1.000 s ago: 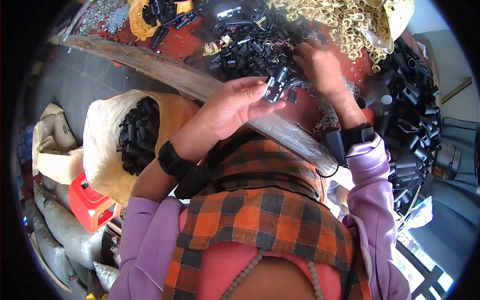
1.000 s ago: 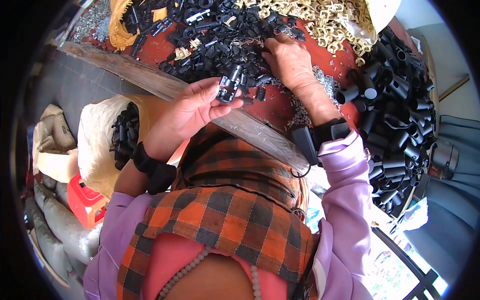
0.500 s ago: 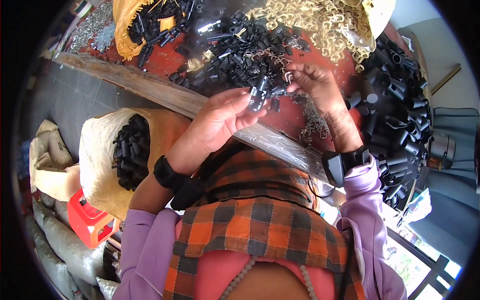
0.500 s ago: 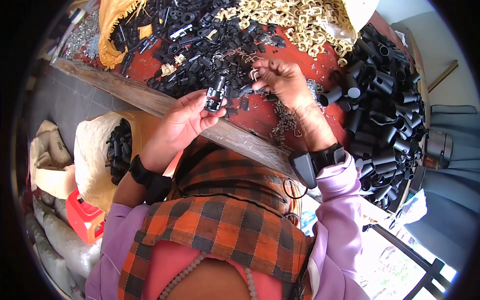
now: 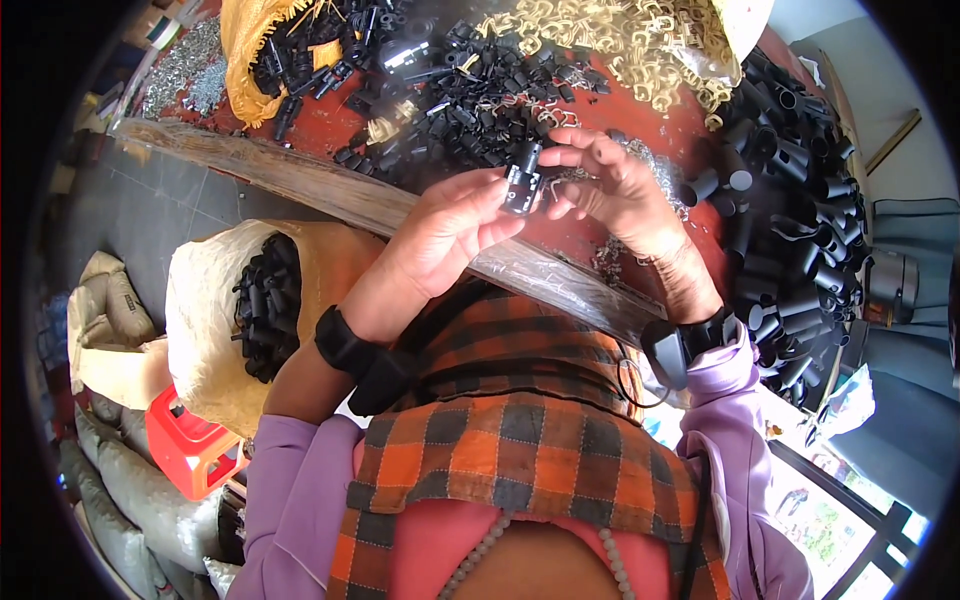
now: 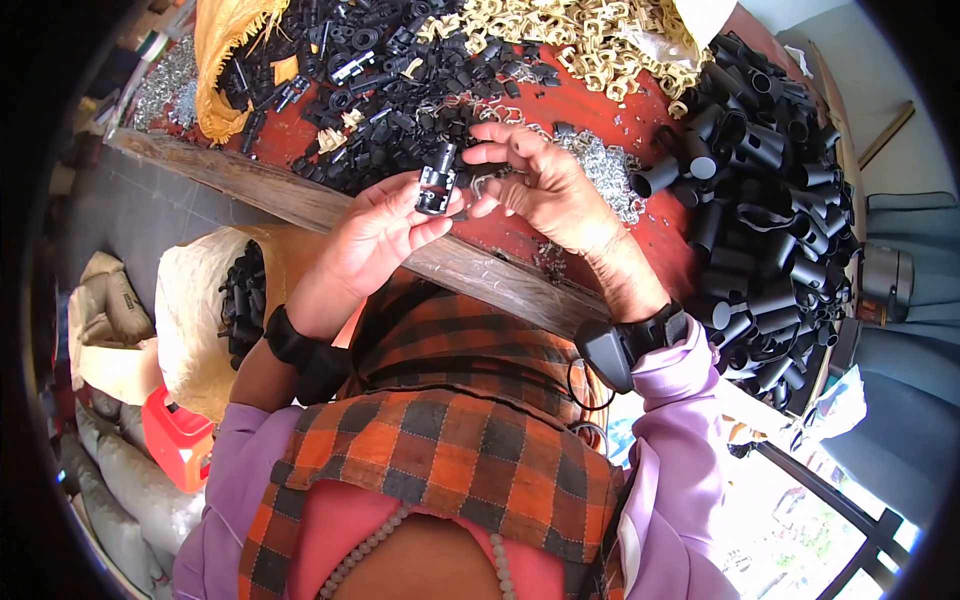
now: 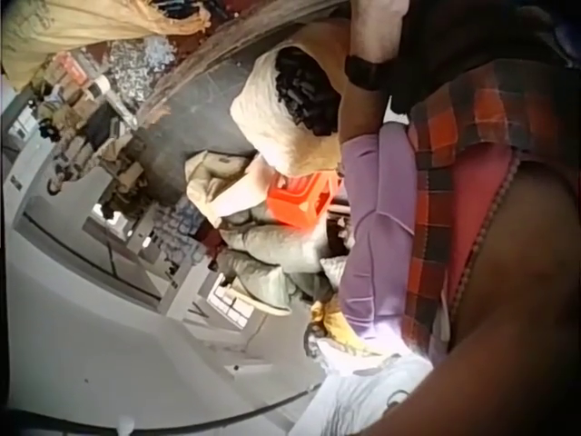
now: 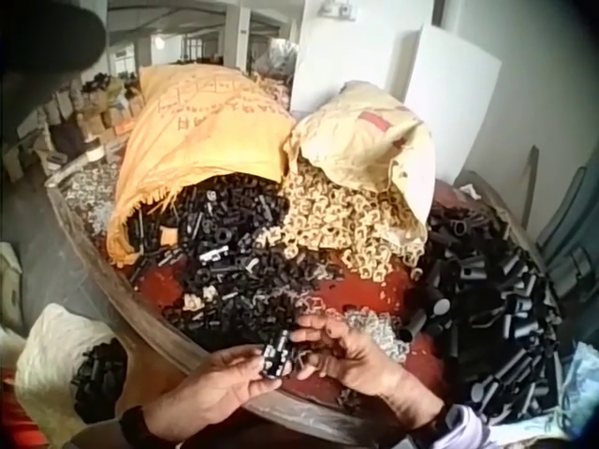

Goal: The person picks up a black plastic component and a small metal piece, inserts the metal piece into the component, and then slides a larger black plastic housing over the assembly.

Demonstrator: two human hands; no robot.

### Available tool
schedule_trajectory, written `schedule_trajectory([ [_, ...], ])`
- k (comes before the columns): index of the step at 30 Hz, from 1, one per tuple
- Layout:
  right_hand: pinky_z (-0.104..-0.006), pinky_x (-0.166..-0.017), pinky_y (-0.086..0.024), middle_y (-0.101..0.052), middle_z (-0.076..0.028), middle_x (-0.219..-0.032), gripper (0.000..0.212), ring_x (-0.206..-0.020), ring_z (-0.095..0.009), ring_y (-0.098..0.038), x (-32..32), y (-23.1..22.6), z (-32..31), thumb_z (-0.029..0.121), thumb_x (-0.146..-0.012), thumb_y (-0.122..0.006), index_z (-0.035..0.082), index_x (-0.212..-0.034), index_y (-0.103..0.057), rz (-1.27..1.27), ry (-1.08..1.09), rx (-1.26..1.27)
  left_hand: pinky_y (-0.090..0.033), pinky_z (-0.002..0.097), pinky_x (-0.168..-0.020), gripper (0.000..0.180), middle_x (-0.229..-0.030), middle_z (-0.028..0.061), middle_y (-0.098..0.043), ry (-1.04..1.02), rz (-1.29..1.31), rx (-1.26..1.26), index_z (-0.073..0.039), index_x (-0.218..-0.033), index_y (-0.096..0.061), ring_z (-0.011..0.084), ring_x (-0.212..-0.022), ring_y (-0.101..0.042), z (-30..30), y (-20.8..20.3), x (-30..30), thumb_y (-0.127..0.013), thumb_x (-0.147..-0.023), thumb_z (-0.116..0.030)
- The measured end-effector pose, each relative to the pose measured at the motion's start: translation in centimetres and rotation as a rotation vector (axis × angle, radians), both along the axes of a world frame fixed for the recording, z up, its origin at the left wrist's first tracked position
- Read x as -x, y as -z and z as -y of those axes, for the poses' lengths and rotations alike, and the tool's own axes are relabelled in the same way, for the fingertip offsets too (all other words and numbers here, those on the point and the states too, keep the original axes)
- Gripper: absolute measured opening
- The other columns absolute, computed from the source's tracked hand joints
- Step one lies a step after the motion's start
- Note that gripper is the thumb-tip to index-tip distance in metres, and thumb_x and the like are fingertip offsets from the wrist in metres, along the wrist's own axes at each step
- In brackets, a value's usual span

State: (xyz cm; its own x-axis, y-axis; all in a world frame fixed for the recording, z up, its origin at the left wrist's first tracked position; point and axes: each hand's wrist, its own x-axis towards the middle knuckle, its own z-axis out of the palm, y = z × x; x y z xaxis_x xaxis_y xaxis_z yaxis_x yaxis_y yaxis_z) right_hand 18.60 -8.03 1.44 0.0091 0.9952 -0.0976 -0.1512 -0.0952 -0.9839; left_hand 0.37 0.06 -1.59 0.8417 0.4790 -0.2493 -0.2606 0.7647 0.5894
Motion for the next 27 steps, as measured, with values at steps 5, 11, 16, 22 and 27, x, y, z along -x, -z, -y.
schedule_trajectory([
  [5,-0.0247,-0.065,-0.046,-0.047,-0.012,-0.107,0.049,-0.069,-0.014,-0.055,0.4,-0.1,0.1,-0.004,-0.078,-0.050,0.005,-0.122,-0.031,0.021,-0.124,-0.101,-0.046,0.0304,-0.080,0.021,-0.095,0.0078,-0.057,0.039,0.097,-0.001,-0.001,-0.100,-0.052,0.0177,-0.089,-0.056,-0.1,-0.2,-0.3,-0.051,-0.082,-0.012],
  [11,-0.0235,-0.064,-0.046,-0.047,-0.010,-0.103,0.049,-0.068,-0.014,-0.053,0.9,-0.5,0.1,-0.002,-0.078,-0.051,0.005,-0.122,-0.031,-0.002,-0.126,-0.135,-0.043,0.0366,-0.086,0.028,-0.102,0.0144,-0.054,0.107,0.175,-0.052,0.002,-0.108,-0.047,0.0245,-0.095,-0.053,-0.4,0.2,-0.2,-0.047,-0.084,-0.013],
  [16,-0.0222,-0.063,-0.043,-0.050,-0.007,-0.096,0.038,-0.067,-0.012,-0.052,0.9,0.2,0.6,0.002,-0.077,-0.056,0.003,-0.111,-0.040,0.263,0.163,-0.218,-0.044,0.0331,-0.084,0.022,-0.098,0.0096,-0.056,0.005,0.128,-0.017,0.002,-0.101,-0.051,0.0194,-0.092,-0.055,-0.1,-0.1,-0.5,-0.051,-0.081,-0.007],
  [22,-0.0227,-0.061,-0.041,-0.053,-0.004,-0.078,0.017,-0.065,-0.012,-0.050,2.5,0.7,1.6,0.006,-0.077,-0.059,0.002,-0.091,-0.050,0.594,0.253,-0.220,-0.043,0.0326,-0.084,0.023,-0.099,0.0100,-0.055,-0.074,0.163,0.004,0.002,-0.103,-0.051,0.0183,-0.094,-0.053,0.3,-0.3,-0.8,-0.050,-0.081,-0.005],
  [27,-0.0244,-0.057,-0.041,-0.052,-0.004,-0.069,0.010,-0.063,-0.014,-0.051,3.2,0.1,1.2,0.008,-0.077,-0.057,0.001,-0.081,-0.052,0.757,0.342,-0.361,-0.043,0.0321,-0.084,0.023,-0.101,0.0099,-0.055,-0.066,0.195,-0.003,0.001,-0.104,-0.051,0.0175,-0.096,-0.052,0.6,-0.1,-0.8,-0.049,-0.082,-0.005],
])
